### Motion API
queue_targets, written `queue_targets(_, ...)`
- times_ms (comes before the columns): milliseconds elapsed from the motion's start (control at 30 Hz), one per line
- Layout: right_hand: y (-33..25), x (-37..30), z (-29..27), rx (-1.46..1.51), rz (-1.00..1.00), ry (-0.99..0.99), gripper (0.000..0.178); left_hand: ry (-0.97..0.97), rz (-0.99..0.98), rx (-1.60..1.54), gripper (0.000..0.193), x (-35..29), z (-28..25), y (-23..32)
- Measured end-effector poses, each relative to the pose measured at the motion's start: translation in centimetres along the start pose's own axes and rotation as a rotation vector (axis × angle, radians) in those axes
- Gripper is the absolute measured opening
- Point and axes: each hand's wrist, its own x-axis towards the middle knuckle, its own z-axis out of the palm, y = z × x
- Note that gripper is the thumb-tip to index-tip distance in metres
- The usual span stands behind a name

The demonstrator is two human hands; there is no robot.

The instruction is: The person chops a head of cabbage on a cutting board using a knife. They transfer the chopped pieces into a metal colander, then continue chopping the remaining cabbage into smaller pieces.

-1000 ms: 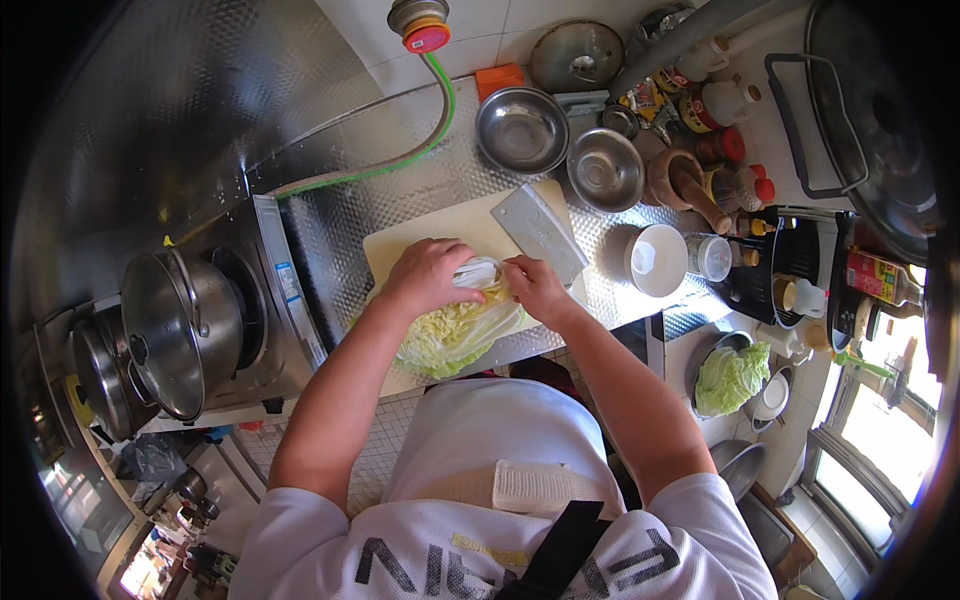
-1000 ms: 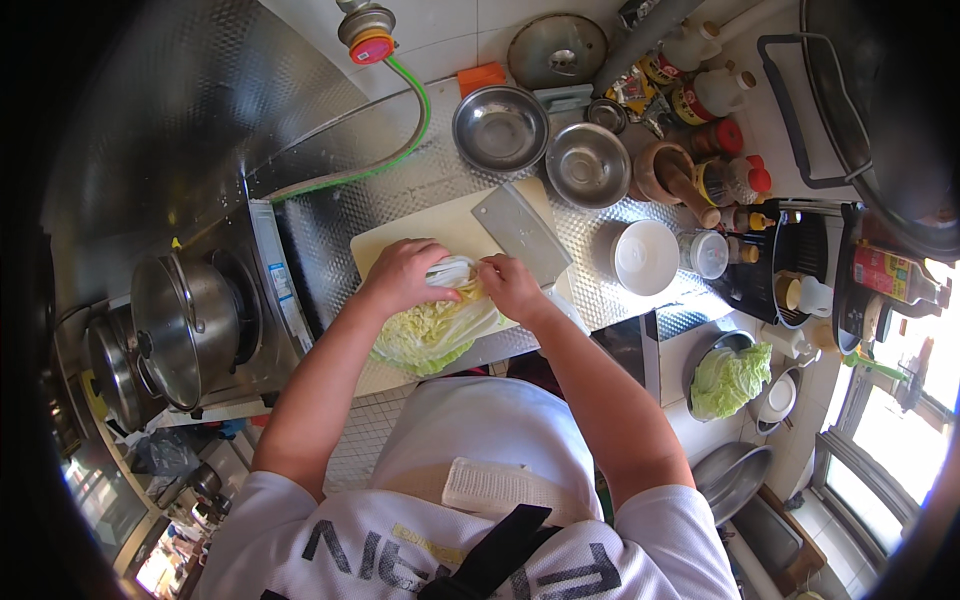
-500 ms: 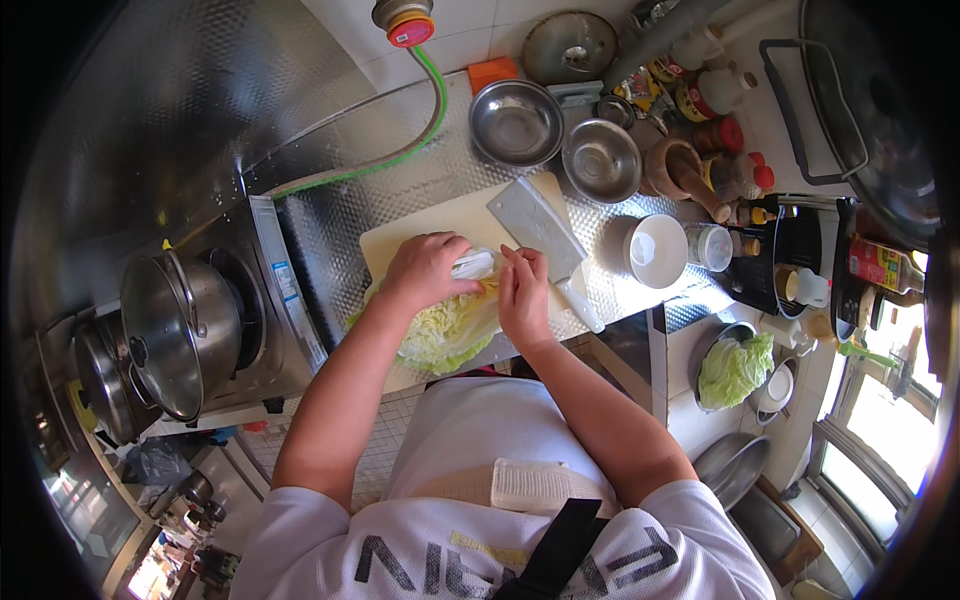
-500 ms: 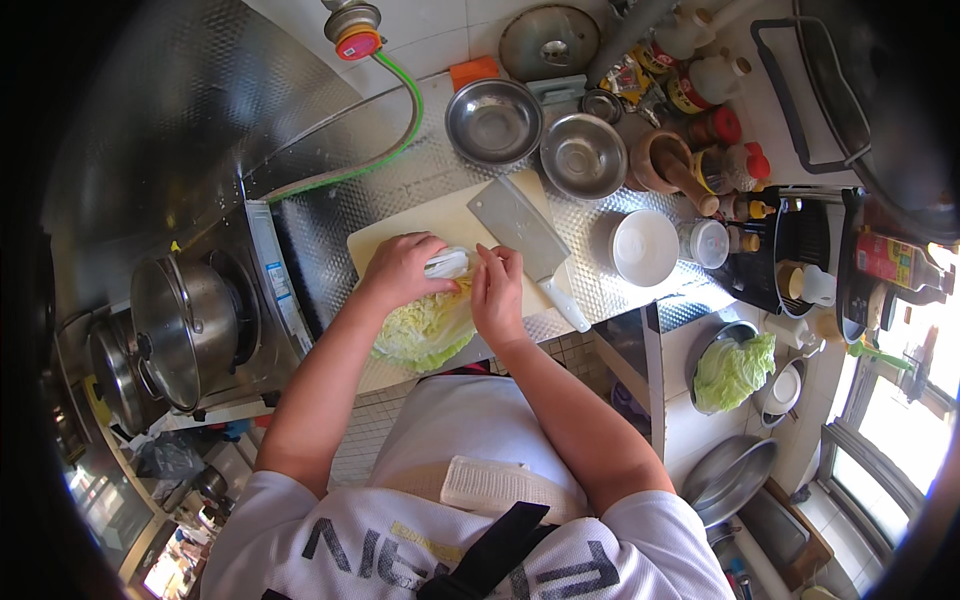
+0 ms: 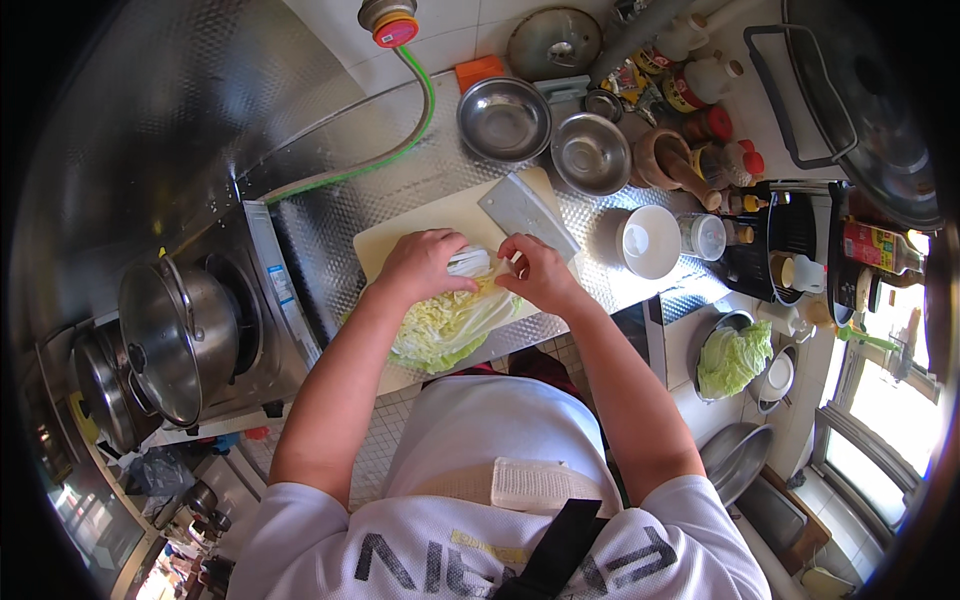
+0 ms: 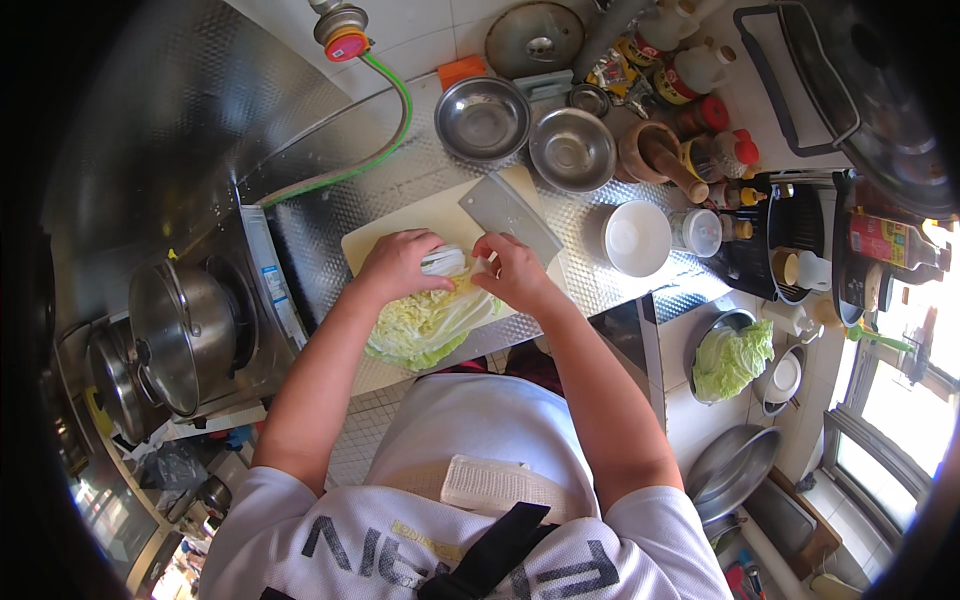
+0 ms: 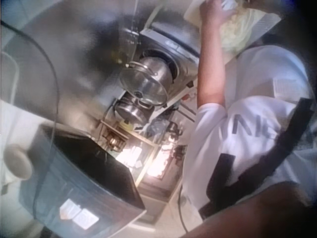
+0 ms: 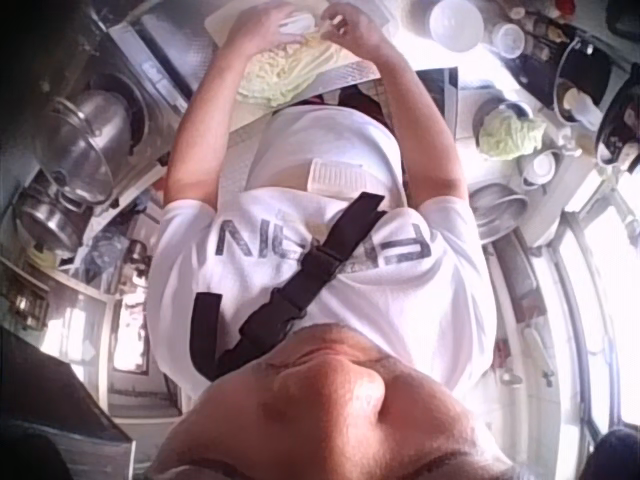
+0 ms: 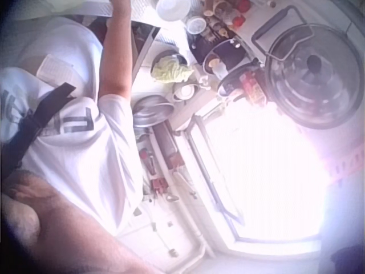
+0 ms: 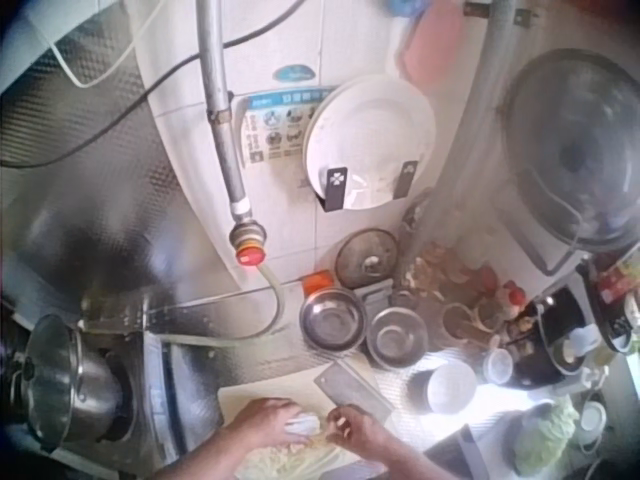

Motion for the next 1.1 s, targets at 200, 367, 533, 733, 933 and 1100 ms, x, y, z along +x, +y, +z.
queue_targets(200, -0.6, -1.1, 5.0, -0.249, -0.149, 0.435, 0.028, -0.04, -0.044, 0.102, 0.06, 0.2, 0.0, 0.0)
queue_targets(367, -0.8, -1.8, 6.5, -0.314, -0.173, 0.516, 0.023, -0.066, -0.074, 0.106, 0.061, 0.3, -0.1, 0.4)
queue_targets(533, 0.5, -1.4, 5.4, -0.21, -0.241, 0.412, 0.024, -0.138, -0.145, 0.129, 0.071, 0.7, -0.7, 1.5)
queue_targets(733, 1.0, -0.8, 5.0, -0.077, -0.327, 0.323, 0.025, -0.289, -0.301, 0.19, 0.068, 2.0, 0.1, 2.1)
queue_targets(933, 0.2, -1.8, 6.5, -0.375, -0.452, 0.444, 0.019, -0.212, -0.341, 0.215, 0.054, 1.8, 0.1, 3.5)
queue_targets(1100, 0.4, -1.5, 7.3, -0.225, -0.257, 0.561, 0.021, -0.16, -0.321, 0.214, 0.049, 1.6, 0.7, 3.6)
